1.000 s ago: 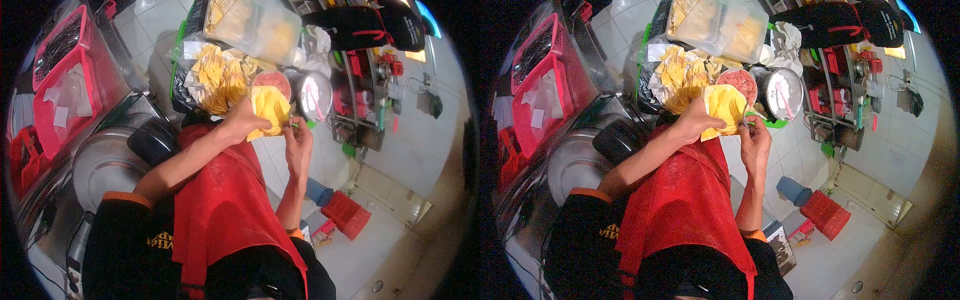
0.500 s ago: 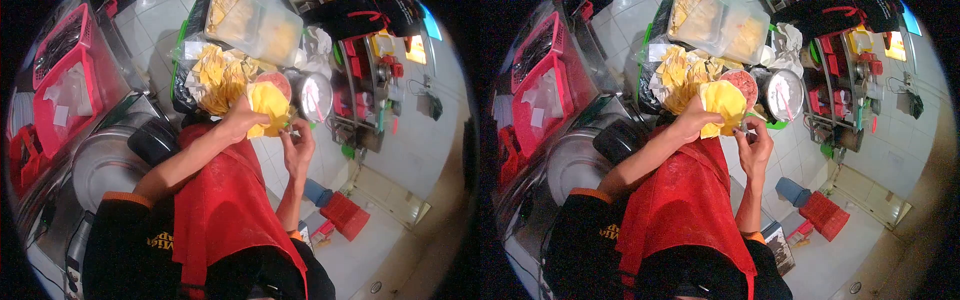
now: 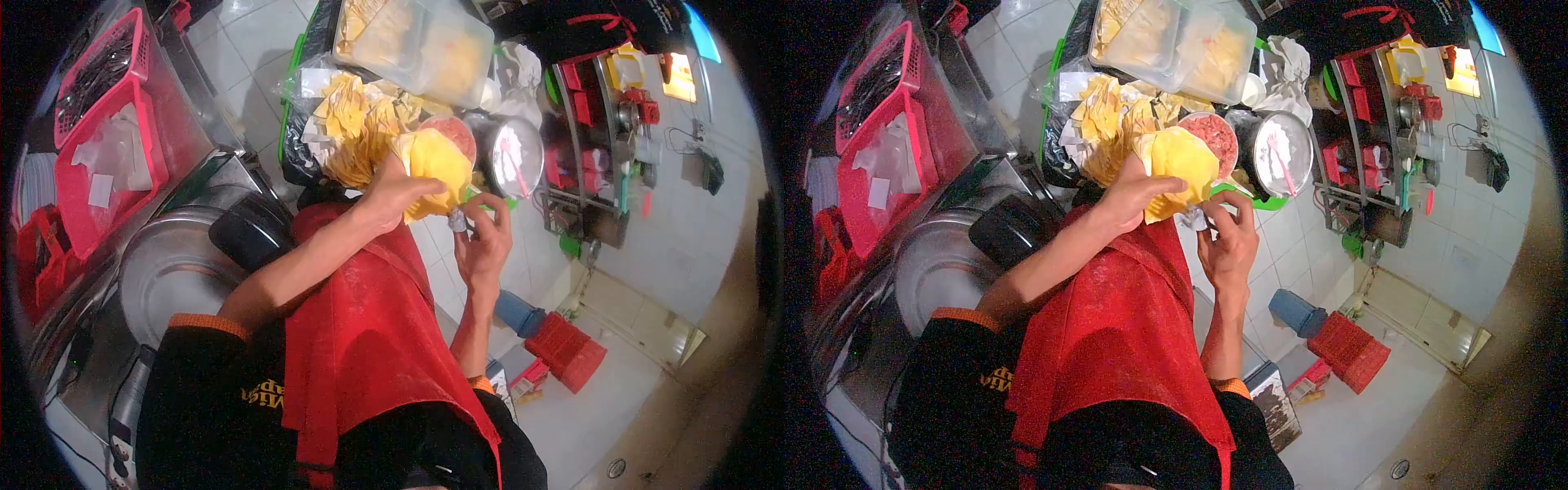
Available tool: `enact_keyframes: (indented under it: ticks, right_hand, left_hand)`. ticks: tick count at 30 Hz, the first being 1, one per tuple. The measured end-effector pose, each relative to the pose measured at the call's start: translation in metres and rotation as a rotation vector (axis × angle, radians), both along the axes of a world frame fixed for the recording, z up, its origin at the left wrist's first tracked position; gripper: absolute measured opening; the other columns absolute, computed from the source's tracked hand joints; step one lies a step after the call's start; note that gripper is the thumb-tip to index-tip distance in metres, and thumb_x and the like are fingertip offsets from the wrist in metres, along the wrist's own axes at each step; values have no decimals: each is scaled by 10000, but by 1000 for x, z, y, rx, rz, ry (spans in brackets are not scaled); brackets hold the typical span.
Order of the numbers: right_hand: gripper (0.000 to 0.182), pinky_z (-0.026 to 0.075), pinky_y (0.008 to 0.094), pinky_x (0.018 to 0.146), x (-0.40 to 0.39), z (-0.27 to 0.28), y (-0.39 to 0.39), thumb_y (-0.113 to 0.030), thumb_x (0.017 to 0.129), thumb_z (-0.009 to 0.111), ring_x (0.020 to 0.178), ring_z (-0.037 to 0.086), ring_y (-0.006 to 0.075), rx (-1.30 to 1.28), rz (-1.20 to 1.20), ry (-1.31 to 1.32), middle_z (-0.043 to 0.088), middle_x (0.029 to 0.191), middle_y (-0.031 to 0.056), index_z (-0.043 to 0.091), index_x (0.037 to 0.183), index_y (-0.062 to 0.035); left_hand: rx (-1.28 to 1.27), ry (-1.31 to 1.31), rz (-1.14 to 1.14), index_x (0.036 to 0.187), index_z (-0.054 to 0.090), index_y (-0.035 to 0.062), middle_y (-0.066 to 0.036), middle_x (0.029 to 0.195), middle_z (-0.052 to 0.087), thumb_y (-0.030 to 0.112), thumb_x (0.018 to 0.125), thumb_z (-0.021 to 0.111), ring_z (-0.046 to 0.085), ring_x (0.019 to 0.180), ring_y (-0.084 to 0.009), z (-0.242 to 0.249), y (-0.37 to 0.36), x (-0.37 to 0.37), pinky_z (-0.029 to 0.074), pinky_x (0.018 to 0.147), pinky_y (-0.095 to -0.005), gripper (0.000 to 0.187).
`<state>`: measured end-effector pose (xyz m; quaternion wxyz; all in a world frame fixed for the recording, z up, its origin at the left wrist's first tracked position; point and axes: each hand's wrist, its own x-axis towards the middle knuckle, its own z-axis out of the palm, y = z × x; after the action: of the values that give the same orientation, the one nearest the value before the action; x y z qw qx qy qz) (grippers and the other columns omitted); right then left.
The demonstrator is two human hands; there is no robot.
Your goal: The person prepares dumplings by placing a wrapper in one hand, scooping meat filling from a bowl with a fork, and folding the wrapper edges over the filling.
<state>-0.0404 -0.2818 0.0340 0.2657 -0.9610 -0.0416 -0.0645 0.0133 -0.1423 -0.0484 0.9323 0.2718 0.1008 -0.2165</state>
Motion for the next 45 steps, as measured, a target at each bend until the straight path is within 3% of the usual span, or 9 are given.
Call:
enact_keyframes:
  ticks: [2,6,18,22,24,27,40,45]
  right_hand:
    - [384,541,333,581,-4,1,-3,101,626,676,821,680,212,-117,93,-34,632,1020,38,662,947,-109]
    - [351,529,323,576,-4,-2,-4,55,655,687,781,674,207,-194,251,-79,659,1004,-19,660,945,-141]
    - [326,541,327,582,-1,11,-1,6,694,669,713,667,222,-285,453,32,654,1014,9,615,996,-104]
    - [298,530,362,571,-1,20,7,-6,743,647,701,660,257,-352,392,120,635,993,36,593,1021,-99]
    - [316,523,416,623,-2,25,19,37,727,625,785,642,333,-345,153,227,640,989,71,612,1010,-103]
    - [307,518,439,660,-3,27,24,20,740,620,807,636,353,-411,98,278,638,995,88,609,1021,-103]
    - [236,497,464,653,-5,38,33,2,803,578,807,623,383,-368,64,308,640,979,123,583,1013,-105]
    - [249,509,449,590,-9,29,26,-21,821,552,725,644,348,-398,244,272,611,973,116,547,1055,-104]
  left_hand:
    - [8,6,14,1253,489,2,-92,1114,620,-127,708,660,625,1031,-194,4,1,1,540,836,-318,586]
    - [85,31,51,1264,471,-3,-93,1119,618,-108,699,690,634,1013,-208,-1,-2,-2,541,838,-322,615]
    - [167,77,104,1216,534,2,-86,1103,640,-78,704,735,640,997,-191,2,-1,0,525,843,-311,556]
    - [188,96,76,1211,538,-3,-84,1107,637,-86,708,728,641,993,-189,9,4,1,527,844,-310,544]
    - [160,79,80,1212,536,-8,-83,1111,635,-89,709,727,638,997,-185,9,5,0,523,855,-310,544]
    - [175,49,133,1216,535,-6,-79,1107,636,-83,709,733,634,1001,-180,1,-1,-1,515,871,-312,549]
    - [205,45,194,1247,510,8,-74,1139,621,-81,720,737,621,1030,-174,-4,-3,1,515,881,-313,581]
    - [199,66,192,1230,519,4,-74,1123,630,-92,734,719,630,1020,-181,-6,-1,3,534,848,-312,544]
